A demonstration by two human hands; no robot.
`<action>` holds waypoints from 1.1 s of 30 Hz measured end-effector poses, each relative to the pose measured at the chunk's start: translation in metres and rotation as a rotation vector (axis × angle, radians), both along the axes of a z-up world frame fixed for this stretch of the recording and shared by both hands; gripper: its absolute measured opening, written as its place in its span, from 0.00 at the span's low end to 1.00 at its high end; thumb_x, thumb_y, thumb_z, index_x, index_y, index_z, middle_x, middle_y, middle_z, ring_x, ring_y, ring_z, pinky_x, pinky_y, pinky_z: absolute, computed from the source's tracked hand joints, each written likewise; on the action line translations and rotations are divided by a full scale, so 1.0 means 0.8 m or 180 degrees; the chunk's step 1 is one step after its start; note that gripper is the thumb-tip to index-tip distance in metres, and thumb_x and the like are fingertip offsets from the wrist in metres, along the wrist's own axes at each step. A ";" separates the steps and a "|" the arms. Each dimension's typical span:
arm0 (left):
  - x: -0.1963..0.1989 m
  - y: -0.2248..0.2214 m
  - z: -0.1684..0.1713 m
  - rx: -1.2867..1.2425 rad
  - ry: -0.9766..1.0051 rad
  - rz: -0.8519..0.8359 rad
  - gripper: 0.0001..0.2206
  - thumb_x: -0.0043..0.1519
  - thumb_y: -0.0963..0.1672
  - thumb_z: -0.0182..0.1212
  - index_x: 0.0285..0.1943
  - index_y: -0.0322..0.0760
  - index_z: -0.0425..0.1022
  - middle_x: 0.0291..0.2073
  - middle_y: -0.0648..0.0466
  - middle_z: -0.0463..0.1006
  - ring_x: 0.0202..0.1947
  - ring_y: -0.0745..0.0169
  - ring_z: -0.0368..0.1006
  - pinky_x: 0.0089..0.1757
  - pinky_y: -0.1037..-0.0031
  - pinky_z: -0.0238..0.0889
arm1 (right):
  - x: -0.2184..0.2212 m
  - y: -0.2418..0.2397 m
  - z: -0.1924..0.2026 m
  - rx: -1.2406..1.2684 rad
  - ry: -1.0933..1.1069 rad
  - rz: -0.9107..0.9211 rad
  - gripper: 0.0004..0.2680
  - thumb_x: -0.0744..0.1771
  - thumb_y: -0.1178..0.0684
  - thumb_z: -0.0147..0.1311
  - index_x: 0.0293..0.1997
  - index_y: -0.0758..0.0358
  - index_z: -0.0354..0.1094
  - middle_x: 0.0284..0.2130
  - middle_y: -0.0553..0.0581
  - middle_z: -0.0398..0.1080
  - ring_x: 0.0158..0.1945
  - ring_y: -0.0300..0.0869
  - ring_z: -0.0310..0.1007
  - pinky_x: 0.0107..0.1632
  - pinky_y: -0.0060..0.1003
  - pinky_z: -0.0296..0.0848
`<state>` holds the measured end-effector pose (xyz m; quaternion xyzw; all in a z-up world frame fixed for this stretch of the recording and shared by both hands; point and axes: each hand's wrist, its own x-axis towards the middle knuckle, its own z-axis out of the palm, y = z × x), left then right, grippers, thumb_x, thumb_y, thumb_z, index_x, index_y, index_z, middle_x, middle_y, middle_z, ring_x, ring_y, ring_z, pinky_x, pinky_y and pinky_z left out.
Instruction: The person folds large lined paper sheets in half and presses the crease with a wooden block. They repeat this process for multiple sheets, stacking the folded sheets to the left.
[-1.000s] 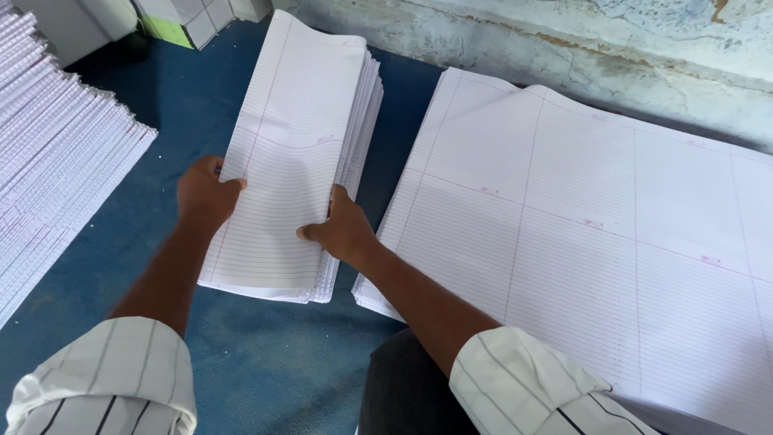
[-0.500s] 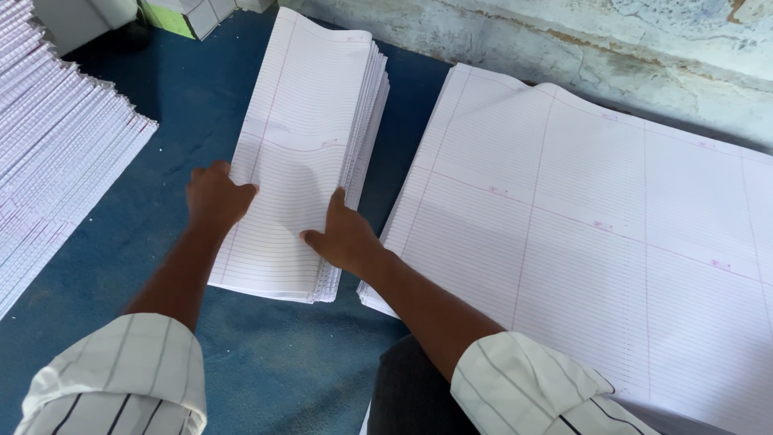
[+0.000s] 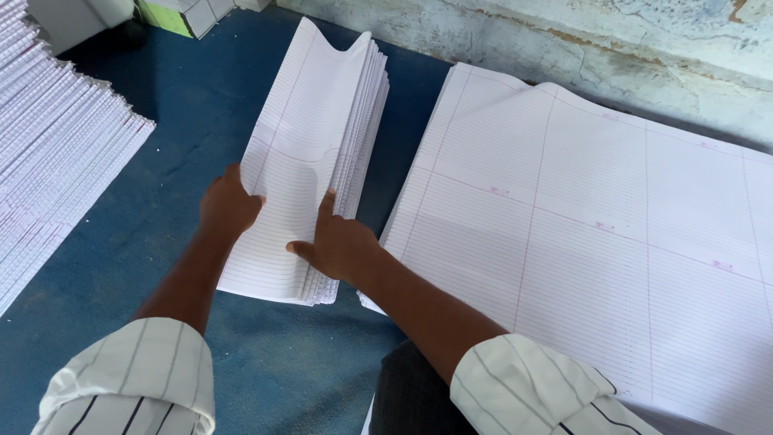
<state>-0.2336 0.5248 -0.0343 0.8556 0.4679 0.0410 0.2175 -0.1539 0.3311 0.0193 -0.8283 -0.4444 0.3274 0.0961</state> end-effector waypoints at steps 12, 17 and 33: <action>0.005 -0.005 -0.006 0.0037 0.0149 -0.0010 0.30 0.66 0.43 0.60 0.73 0.26 0.52 0.63 0.31 0.69 0.61 0.34 0.70 0.56 0.54 0.69 | 0.003 -0.001 -0.001 -0.0224 0.0023 -0.0080 0.37 0.70 0.33 0.36 0.75 0.74 0.15 0.34 0.67 0.78 0.31 0.48 0.82 0.37 0.44 0.81; 0.005 -0.009 0.007 -0.0088 0.0320 0.0010 0.32 0.66 0.44 0.59 0.75 0.27 0.48 0.66 0.32 0.65 0.62 0.34 0.69 0.56 0.52 0.68 | 0.013 -0.003 -0.009 0.0036 0.0103 -0.0024 0.39 0.70 0.31 0.36 0.75 0.75 0.13 0.36 0.70 0.75 0.34 0.50 0.81 0.41 0.47 0.78; 0.049 -0.049 0.032 0.1627 -0.0036 -0.0651 0.27 0.61 0.41 0.58 0.72 0.29 0.61 0.65 0.35 0.66 0.65 0.38 0.61 0.58 0.41 0.56 | 0.104 -0.066 0.020 0.0371 -0.0410 -0.0268 0.33 0.69 0.28 0.33 0.75 0.69 0.41 0.40 0.70 0.76 0.41 0.54 0.80 0.44 0.52 0.79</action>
